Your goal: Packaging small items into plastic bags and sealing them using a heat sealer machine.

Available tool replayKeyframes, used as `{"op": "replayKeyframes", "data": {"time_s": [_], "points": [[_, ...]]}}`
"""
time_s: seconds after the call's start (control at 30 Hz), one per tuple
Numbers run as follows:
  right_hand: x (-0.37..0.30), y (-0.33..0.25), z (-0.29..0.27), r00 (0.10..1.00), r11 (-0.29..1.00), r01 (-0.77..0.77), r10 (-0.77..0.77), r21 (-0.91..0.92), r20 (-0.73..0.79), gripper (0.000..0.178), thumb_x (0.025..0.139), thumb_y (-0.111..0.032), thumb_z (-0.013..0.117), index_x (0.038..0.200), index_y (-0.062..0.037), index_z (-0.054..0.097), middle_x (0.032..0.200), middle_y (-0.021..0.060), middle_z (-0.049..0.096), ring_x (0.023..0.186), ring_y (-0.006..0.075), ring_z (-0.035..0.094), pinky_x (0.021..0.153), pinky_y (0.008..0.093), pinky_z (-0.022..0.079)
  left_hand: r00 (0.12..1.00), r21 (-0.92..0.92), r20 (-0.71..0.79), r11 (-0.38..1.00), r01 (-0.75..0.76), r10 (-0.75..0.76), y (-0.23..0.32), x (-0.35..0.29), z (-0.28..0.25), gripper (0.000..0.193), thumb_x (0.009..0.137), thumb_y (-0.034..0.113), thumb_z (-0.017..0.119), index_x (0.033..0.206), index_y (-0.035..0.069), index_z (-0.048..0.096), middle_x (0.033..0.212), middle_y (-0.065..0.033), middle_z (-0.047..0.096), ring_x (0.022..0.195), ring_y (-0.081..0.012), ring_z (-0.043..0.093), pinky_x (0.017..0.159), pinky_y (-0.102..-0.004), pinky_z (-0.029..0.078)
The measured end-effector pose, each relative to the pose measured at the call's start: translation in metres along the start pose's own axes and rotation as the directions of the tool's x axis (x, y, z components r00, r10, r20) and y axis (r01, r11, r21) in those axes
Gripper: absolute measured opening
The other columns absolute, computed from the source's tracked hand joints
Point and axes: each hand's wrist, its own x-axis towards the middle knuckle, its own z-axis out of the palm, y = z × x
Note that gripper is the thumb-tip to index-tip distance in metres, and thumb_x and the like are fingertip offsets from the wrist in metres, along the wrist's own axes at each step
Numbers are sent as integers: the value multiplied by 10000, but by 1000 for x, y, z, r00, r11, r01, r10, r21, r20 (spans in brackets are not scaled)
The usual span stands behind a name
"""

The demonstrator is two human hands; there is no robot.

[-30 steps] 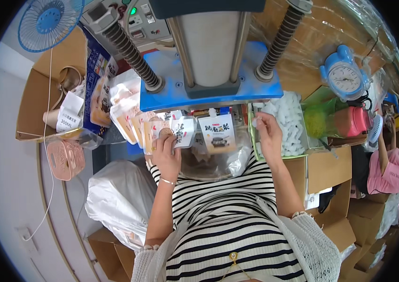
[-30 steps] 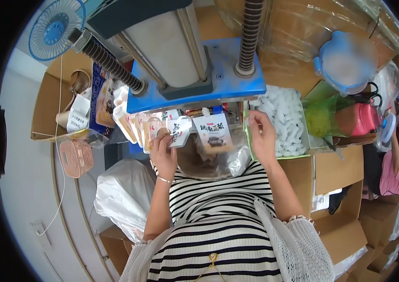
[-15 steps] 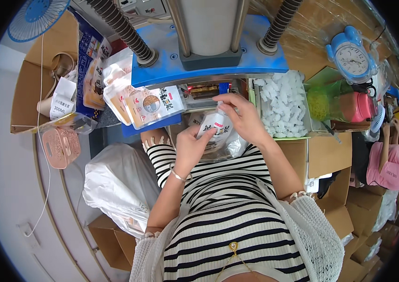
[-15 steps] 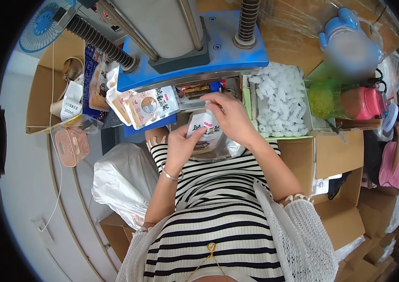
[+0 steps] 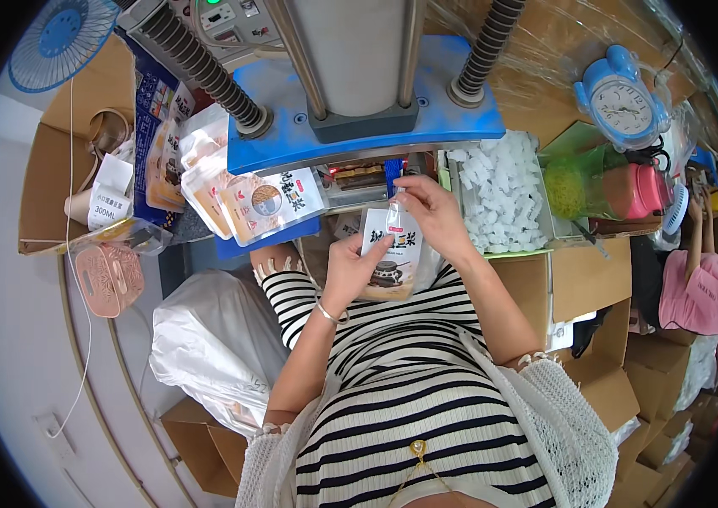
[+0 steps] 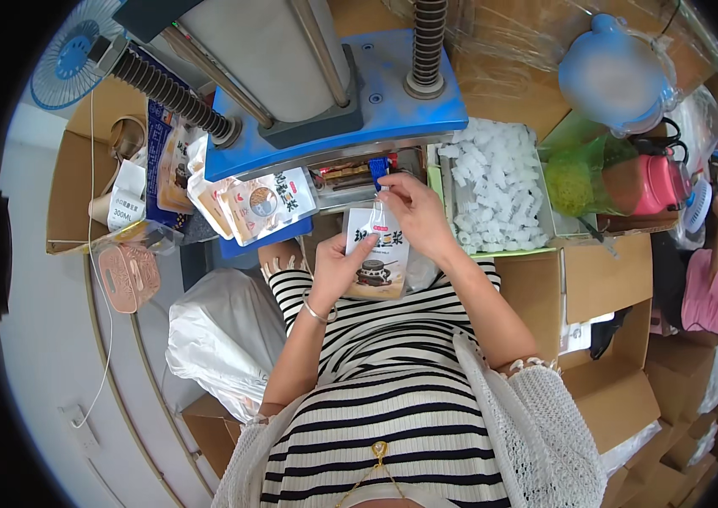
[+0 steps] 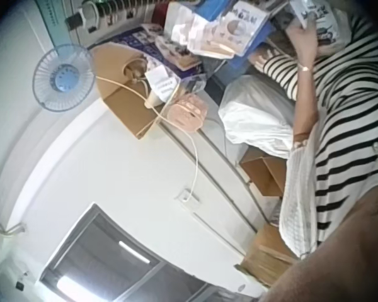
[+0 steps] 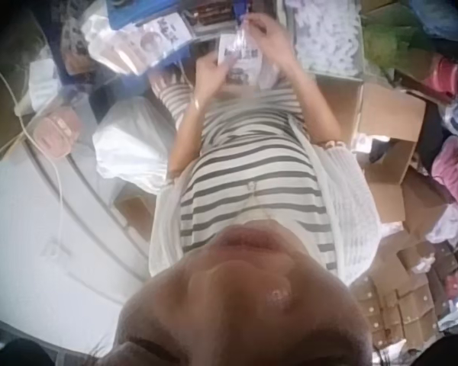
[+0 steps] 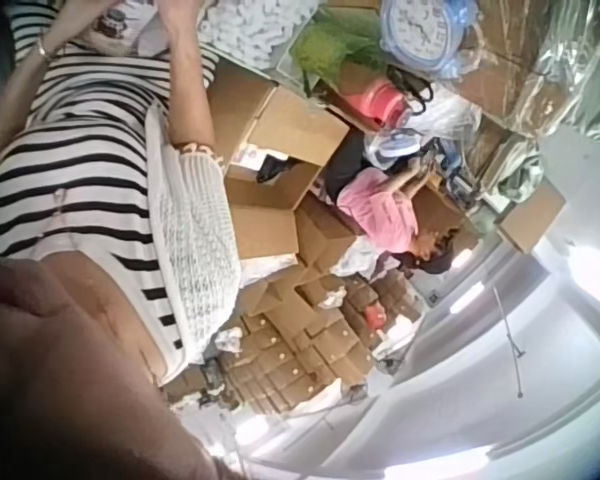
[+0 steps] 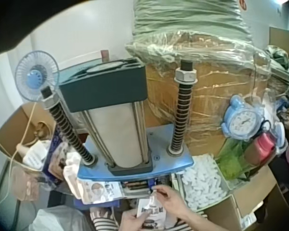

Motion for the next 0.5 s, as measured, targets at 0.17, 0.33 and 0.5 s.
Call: {"op": "replayKeyframes", "data": {"time_s": [0.17,0.33,0.5], "points": [[-4,-17,-7,999,975,27,-36,-221,-36,265,928,-89,605,1174,8,587,957,128,678,869,186,647,793,296,506,998,-153,-22,987,50,-54,3,5,-5,222,920,179,687,973,-35,716,867,-34,717,736,-45,605,650,-213,489],[-13,-14,-27,963,885,129,-219,-447,-155,241,939,-84,596,1163,4,602,968,111,675,870,177,641,768,290,511,991,-267,-109,963,45,-77,22,28,-11,224,908,174,700,935,-48,716,833,-31,708,707,-35,588,621,-202,466],[-15,-23,-57,879,856,79,-301,-512,-369,173,908,-59,610,1069,-20,660,978,130,682,880,263,669,743,337,522,974,-183,-126,969,164,-189,21,49,-18,251,886,213,727,927,-35,708,866,-43,705,713,-49,586,625,-209,450]]}}
